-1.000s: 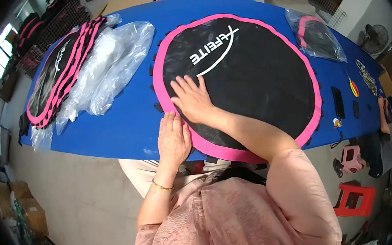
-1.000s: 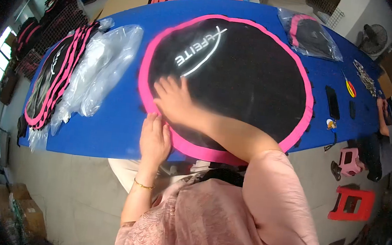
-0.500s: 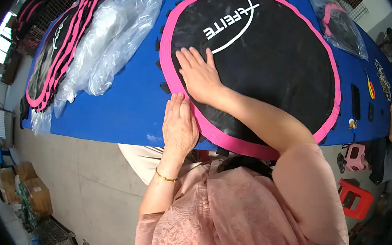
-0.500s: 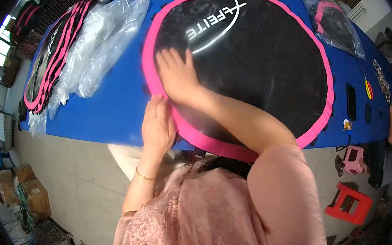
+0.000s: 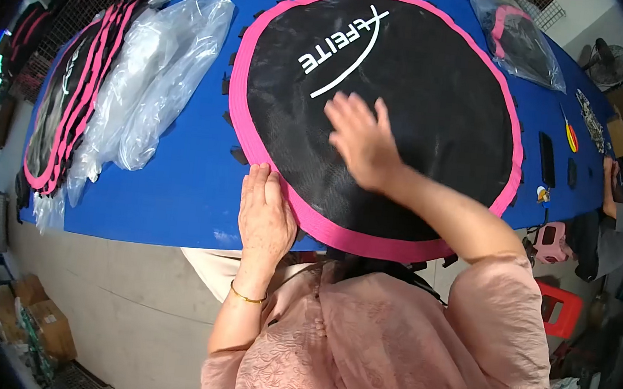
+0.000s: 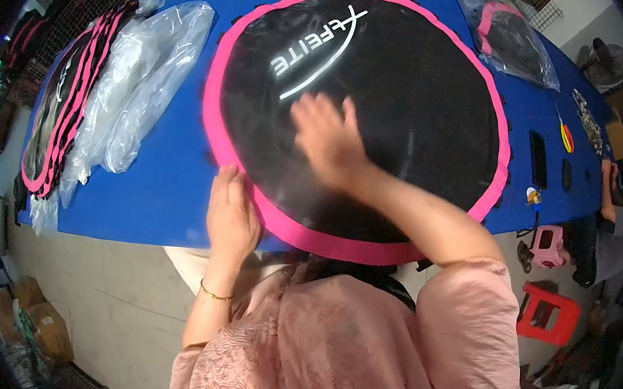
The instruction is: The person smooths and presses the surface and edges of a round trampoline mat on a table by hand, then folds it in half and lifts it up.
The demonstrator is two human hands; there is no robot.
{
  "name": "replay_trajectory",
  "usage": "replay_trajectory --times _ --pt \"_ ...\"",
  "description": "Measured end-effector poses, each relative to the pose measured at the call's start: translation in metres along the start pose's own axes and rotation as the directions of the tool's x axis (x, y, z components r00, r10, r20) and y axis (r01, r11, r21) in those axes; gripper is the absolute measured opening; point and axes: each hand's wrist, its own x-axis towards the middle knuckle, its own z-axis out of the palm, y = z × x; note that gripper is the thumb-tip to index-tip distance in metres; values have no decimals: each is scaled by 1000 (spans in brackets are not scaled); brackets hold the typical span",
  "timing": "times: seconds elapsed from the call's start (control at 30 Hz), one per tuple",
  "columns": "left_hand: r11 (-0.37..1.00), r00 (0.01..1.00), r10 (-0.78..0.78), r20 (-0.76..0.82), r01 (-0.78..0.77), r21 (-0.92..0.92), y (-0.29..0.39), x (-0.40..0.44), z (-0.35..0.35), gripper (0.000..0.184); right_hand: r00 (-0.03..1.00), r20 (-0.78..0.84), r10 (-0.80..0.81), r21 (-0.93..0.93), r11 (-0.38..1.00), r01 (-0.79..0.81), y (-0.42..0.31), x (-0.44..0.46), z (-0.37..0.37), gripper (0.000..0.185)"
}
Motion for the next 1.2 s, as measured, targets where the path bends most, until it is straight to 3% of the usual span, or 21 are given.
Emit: replay_trajectory --times 0.03,0.07,0.2,0.3,0.33,0.43,0.5,0.53,0.57,0.6,0.67,0.73,0.8,0.83,0.87,0.9,0.93,0.97,1.1,1.13,1.2 --pt "1000 1000 3 2 -3 5 0 0 -1 44 999 -38 10 -162 987 -16 19 13 9 55" --pt "1000 1000 1 1 -1 -3 0 -1 -1 44 995 -36 88 -195 976 -93 39 28 13 54" --pt "1000 1000 -6 -21 6 -8 -2 -2 2 43 953 -120 277 -284 910 -300 112 61 18 53" --pt "1000 1000 -18 -25 18 -7 -2 -2 4 44 920 -150 361 -288 875 -390 110 66 26 51" --pt "1000 999 -12 -31 11 -13 -1 -2 2 44 948 -191 253 -361 880 -308 97 65 28 50" --pt "1000 1000 -17 -2 17 -23 3 -1 -3 46 988 -132 74 -255 961 -106 21 64 17 29" --pt "1000 1000 8 -2 -8 -15 -2 -2 2 46 996 -78 51 -17 998 -53 -31 66 17 35" --pt "1000 1000 11 -3 -11 1 -4 -2 3 46 999 -49 -3 14 1000 4 -49 66 21 46" --pt "1000 1000 22 -9 -22 -3 -5 -2 3 45 990 -132 -49 -4 999 49 -58 65 49 53" --pt "999 999 41 -9 -41 -6 -5 -2 3 45 998 -46 -46 103 993 51 -65 68 48 57" --pt "1000 1000 -5 0 5 -13 -5 -2 3 42 979 -197 -45 108 992 68 -59 73 63 52" --pt "1000 1000 5 -13 -6 -20 -3 -1 4 40 999 2 53 -86 995 -52 -23 85 28 46" --pt "999 999 -29 -19 28 -25 -2 -3 3 39 978 -90 187 -208 957 -202 26 85 24 40" --pt "999 999 -27 -27 26 -40 -2 -2 2 38 944 -94 317 -220 918 -330 52 84 15 37" --pt "999 999 -29 -29 28 -47 -1 -2 1 38 932 -135 337 -314 877 -363 82 71 11 34" --pt "999 999 -30 -27 29 -39 -1 -2 1 38 878 -329 346 -315 837 -448 116 58 17 35" --pt "999 999 -31 -23 30 -32 -1 -2 1 38 838 -337 430 -383 750 -539 150 44 17 38" --pt "999 999 -31 -20 30 -34 -1 -2 1 37 789 -443 427 -425 674 -604 186 24 22 41" --pt "999 999 -25 -20 24 -42 0 -2 -1 37 609 -355 710 -439 448 -779 262 -58 -22 56" --pt "998 1000 -26 -14 25 -57 0 -2 0 37 512 -285 811 -333 417 -846 271 -77 -37 64" --pt "999 999 -28 -28 27 -40 0 -2 0 38 416 -249 874 -349 320 -881 282 -112 -63 67"
